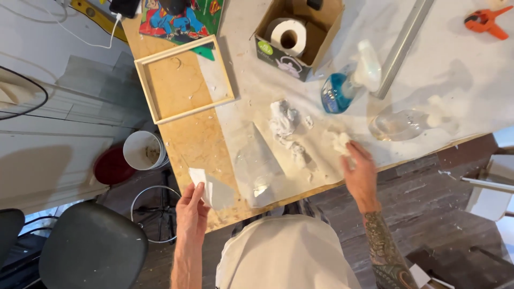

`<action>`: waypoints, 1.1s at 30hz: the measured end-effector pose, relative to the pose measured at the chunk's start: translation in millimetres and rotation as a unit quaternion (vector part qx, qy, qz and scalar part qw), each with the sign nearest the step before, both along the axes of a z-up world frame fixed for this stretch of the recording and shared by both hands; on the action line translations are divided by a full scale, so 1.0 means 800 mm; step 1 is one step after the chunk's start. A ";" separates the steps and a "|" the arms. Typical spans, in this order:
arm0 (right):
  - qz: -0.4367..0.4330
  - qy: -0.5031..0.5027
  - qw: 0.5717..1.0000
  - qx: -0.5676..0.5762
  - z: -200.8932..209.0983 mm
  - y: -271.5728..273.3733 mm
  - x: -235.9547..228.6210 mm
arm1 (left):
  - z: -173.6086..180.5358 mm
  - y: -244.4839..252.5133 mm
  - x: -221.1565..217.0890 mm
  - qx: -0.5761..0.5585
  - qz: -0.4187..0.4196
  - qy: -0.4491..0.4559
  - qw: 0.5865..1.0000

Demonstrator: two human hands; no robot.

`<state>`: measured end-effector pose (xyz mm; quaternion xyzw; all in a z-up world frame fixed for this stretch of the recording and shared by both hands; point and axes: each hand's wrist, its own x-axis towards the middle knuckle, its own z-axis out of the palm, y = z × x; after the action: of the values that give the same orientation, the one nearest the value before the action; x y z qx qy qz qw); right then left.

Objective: Cleaning glass panes for wooden frames using glass cleaner and paper towels on a workshop bench.

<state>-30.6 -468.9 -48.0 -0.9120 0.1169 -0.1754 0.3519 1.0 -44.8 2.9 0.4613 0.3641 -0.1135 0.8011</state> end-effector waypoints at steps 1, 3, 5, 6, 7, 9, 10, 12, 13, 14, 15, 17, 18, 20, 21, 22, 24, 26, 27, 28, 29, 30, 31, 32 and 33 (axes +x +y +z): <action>0.025 0.103 0.994 0.006 0.002 -0.005 0.004 | 0.017 -0.013 0.004 0.080 -0.003 0.018 0.997; 0.056 0.201 0.978 0.012 0.020 -0.012 0.011 | 0.035 -0.034 0.011 0.160 0.000 0.033 0.987; 0.038 0.127 0.991 0.034 0.053 -0.015 0.011 | 0.041 -0.045 0.013 0.298 -0.015 -0.017 0.954; 0.044 0.124 0.991 0.037 0.058 -0.020 0.009 | 0.048 -0.047 0.014 0.301 -0.009 -0.018 0.953; 0.058 0.116 0.989 0.069 0.063 -0.026 0.010 | 0.054 -0.049 0.021 0.337 -0.024 -0.040 0.940; 0.076 0.105 0.986 0.104 0.075 -0.036 0.015 | 0.095 -0.049 0.038 0.376 -0.035 -0.063 0.924; 0.087 0.108 0.983 0.119 0.080 -0.039 0.019 | 0.129 -0.046 0.047 0.485 -0.171 -0.091 0.853; 0.099 0.108 0.980 0.138 0.084 -0.044 0.027 | 0.198 -0.061 0.071 0.581 -0.300 -0.114 0.748; 0.115 0.116 0.974 0.156 0.082 -0.049 0.028 | 0.230 -0.080 0.082 0.577 -0.384 -0.278 0.666; 0.132 0.123 0.968 0.175 0.081 -0.053 0.030 | 0.262 -0.098 0.093 0.549 -0.453 -0.430 0.556; 0.132 0.121 0.968 0.175 0.086 -0.053 0.030 | 0.255 -0.106 0.102 0.550 -0.451 -0.431 0.555; 0.105 0.157 0.958 0.217 0.094 -0.051 0.031 | 0.243 -0.119 0.121 0.514 -0.552 -0.558 0.346; 0.105 0.154 0.958 0.218 0.094 -0.050 0.029 | 0.235 -0.119 0.122 0.515 -0.552 -0.559 0.344; 0.111 0.068 0.965 0.227 0.092 -0.050 0.019 | 0.214 -0.121 0.123 0.513 -0.548 -0.619 0.233; 0.107 0.068 0.966 0.225 0.085 -0.058 0.008 | 0.206 -0.117 0.121 0.509 -0.547 -0.622 0.232; 0.087 -0.010 0.976 0.198 0.077 -0.064 -0.003 | 0.198 -0.112 0.119 0.512 -0.551 -0.623 0.216; 0.071 -0.087 0.979 0.170 0.051 -0.093 -0.020 | 0.182 -0.101 0.115 0.517 -0.553 -0.621 0.201; -0.076 -0.172 0.968 0.168 0.014 -0.133 -0.034 | 0.172 -0.082 0.101 0.619 -0.459 -0.594 0.232; -0.067 -0.172 0.967 0.174 0.031 -0.141 -0.027 | 0.161 -0.076 0.091 0.627 -0.458 -0.586 0.233; -0.059 -0.170 0.967 0.180 0.047 -0.148 -0.019 | 0.150 -0.069 0.081 0.629 -0.472 -0.553 0.275; -0.051 -0.166 0.967 0.185 0.065 -0.157 -0.012 | 0.139 -0.063 0.071 0.628 -0.485 -0.519 0.318; -0.043 -0.164 0.967 0.191 0.077 -0.158 -0.008 | 0.137 -0.062 0.056 0.635 -0.484 -0.511 0.319; -0.019 -0.166 0.972 0.163 0.091 -0.165 -0.004 | 0.130 -0.067 0.045 0.640 -0.444 -0.488 0.394; 0.004 -0.167 0.976 0.136 0.105 -0.171 0.001 | 0.123 -0.071 0.033 0.640 -0.401 -0.462 0.465; 0.012 -0.168 0.977 0.134 0.102 -0.181 0.001 | 0.121 -0.077 0.023 0.643 -0.395 -0.459 0.469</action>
<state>-30.2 -614.0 33.8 -0.8153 0.0681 -0.3045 0.4879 19.2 -106.5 99.9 0.9274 -0.3058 0.0760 0.2017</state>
